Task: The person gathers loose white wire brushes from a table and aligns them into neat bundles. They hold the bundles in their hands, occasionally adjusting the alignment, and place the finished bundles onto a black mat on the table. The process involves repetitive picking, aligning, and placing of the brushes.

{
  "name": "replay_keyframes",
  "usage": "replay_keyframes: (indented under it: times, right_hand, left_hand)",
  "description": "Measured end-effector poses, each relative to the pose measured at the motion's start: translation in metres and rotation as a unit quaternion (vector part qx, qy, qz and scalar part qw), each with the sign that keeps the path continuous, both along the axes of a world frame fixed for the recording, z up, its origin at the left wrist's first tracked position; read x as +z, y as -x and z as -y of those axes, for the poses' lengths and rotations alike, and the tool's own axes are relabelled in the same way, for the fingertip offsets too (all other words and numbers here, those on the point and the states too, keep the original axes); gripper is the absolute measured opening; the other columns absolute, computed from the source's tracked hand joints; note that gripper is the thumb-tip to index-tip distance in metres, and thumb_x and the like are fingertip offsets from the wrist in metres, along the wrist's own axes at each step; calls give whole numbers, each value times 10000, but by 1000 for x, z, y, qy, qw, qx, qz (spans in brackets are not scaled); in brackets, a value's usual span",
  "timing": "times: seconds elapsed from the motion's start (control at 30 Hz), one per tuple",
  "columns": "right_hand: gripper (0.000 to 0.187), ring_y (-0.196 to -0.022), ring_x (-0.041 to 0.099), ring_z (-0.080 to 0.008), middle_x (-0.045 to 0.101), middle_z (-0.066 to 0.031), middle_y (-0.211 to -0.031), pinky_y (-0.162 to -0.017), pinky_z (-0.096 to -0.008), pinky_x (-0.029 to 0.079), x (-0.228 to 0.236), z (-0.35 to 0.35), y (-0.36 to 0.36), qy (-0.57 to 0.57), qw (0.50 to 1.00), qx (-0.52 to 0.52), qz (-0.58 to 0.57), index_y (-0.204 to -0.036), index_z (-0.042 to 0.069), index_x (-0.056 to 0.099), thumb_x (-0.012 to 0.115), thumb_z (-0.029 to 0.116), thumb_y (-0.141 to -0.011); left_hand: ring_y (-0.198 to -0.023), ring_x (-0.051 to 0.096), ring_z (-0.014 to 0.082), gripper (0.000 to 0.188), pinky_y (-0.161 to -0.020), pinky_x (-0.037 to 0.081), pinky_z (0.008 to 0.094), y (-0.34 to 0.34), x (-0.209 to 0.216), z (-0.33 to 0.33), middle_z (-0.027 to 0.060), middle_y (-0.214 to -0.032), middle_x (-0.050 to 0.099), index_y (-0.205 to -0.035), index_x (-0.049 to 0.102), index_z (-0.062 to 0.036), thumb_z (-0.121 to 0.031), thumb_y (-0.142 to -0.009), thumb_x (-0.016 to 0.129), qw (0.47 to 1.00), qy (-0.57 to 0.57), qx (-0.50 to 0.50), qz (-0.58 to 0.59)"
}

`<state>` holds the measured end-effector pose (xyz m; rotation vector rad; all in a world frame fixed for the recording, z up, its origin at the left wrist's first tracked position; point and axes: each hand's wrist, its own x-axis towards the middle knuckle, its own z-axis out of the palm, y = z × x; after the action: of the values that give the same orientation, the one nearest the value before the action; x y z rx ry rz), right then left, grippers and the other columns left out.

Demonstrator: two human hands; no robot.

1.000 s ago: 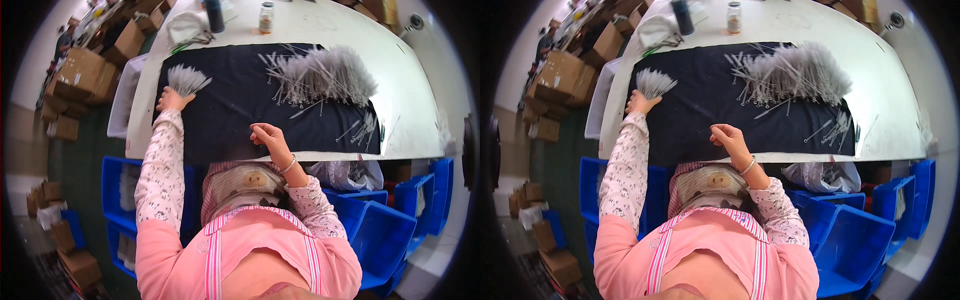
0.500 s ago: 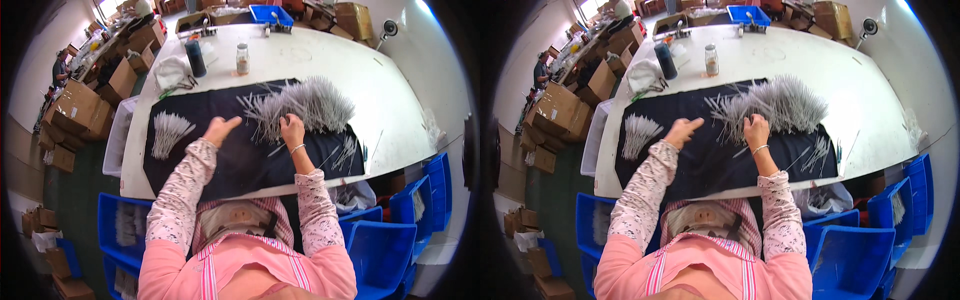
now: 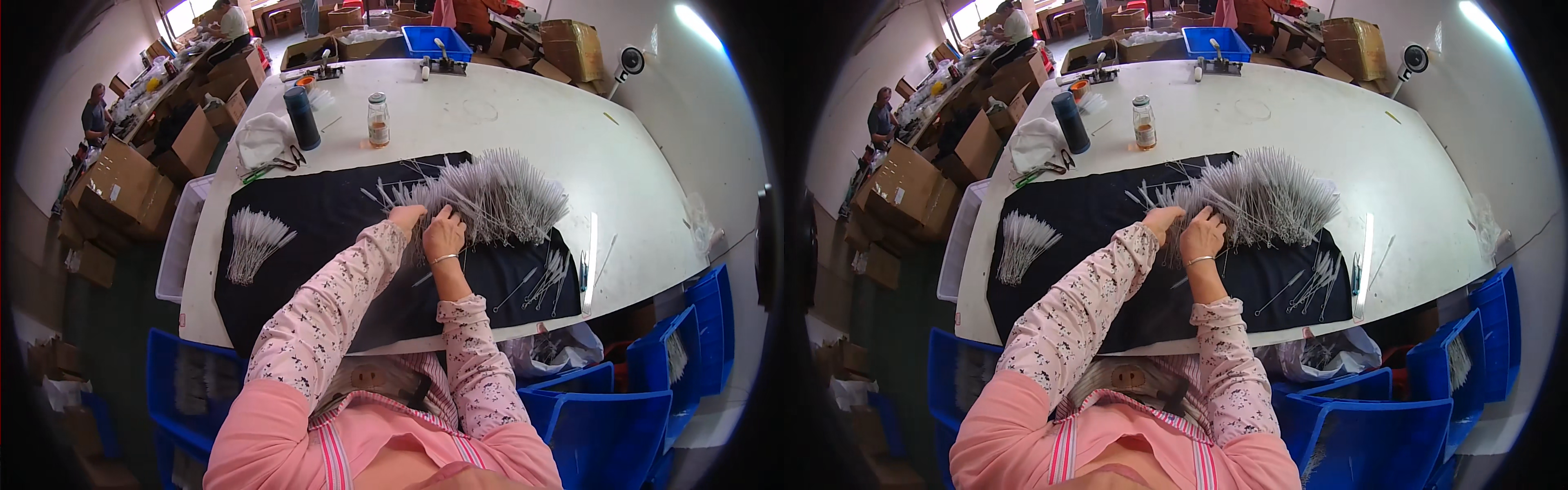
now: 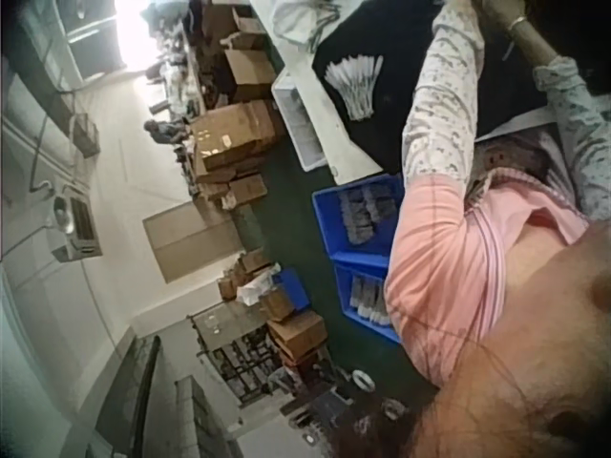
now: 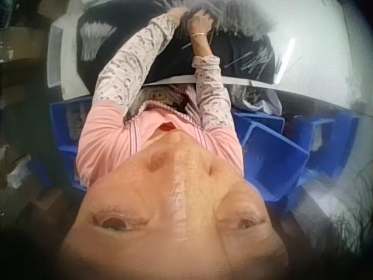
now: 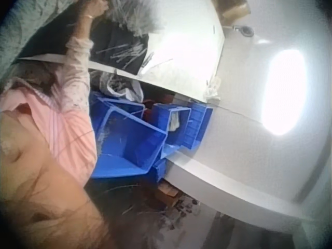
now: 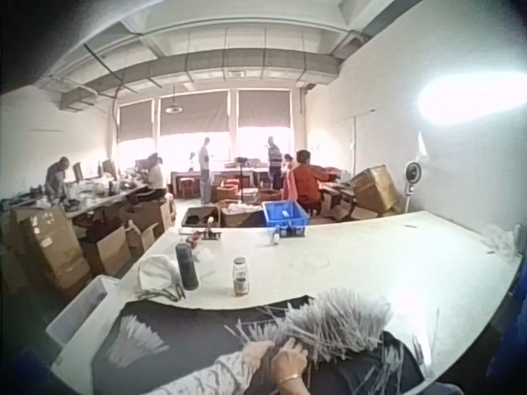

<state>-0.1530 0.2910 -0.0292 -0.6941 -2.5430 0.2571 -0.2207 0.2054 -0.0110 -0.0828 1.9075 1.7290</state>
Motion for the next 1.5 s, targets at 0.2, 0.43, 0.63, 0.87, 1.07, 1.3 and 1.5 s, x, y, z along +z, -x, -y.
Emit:
replay_keyframes:
  times: [0.2,0.43,0.63,0.87,1.07,1.3,1.5]
  right_hand:
    - [245,-785,654,-325,626,-169,-912,-669,-417,531,7,-18,-3,38,999,-8,4,-974,16,529,535,236,-867]
    - [271,-755,668,-342,639,-169,-901,-626,-411,545,-1,-12,-3,63,996,-6,68,-968,29,550,540,281,-870]
    - [295,-857,639,-422,647,-269,-918,-741,-497,514,23,-31,4,207,969,74,112,-855,-7,640,526,265,-852]
    - [290,-869,607,-450,622,-300,-871,-786,-490,487,-7,-62,22,269,950,151,44,-822,-46,654,516,210,-809]
    - [272,-783,633,-393,636,-257,-804,-734,-458,506,49,-59,-4,387,893,203,107,-759,-45,653,528,196,-758]
    - [356,-1119,543,-300,579,-108,-1222,-1024,-437,333,56,-56,-11,-124,972,198,-20,-1143,88,624,551,176,-806]
    - [418,-1252,452,-274,522,-66,-1321,-1118,-488,173,11,-69,-1,-159,962,209,-80,-1241,68,554,524,198,-845]
  left_hand:
    - [-743,586,194,241,-654,456,363,5,-20,-38,133,-850,637,-872,653,33,-168,-741,678,992,22,95,76]
    - [-746,604,191,208,-655,460,337,24,-71,-47,125,-807,640,-839,639,55,-115,-721,666,990,114,44,-68]
    - [-801,660,251,194,-724,522,360,12,-41,-44,153,-900,677,-916,643,60,-74,-776,655,1000,-13,12,-17]
    - [-753,670,257,154,-683,553,422,24,-45,-38,126,-866,684,-909,643,0,-130,-829,661,951,-243,-19,192]
    - [-760,669,280,159,-694,575,421,27,-18,-24,175,-882,657,-948,599,40,-78,-844,620,943,-188,-57,269]
    - [-619,621,218,90,-563,528,345,38,4,-12,125,-752,636,-874,620,51,-20,-819,633,981,-86,-85,154]
    - [-597,602,170,96,-532,529,305,38,38,15,102,-731,619,-863,586,34,-47,-841,631,972,-62,-112,195]
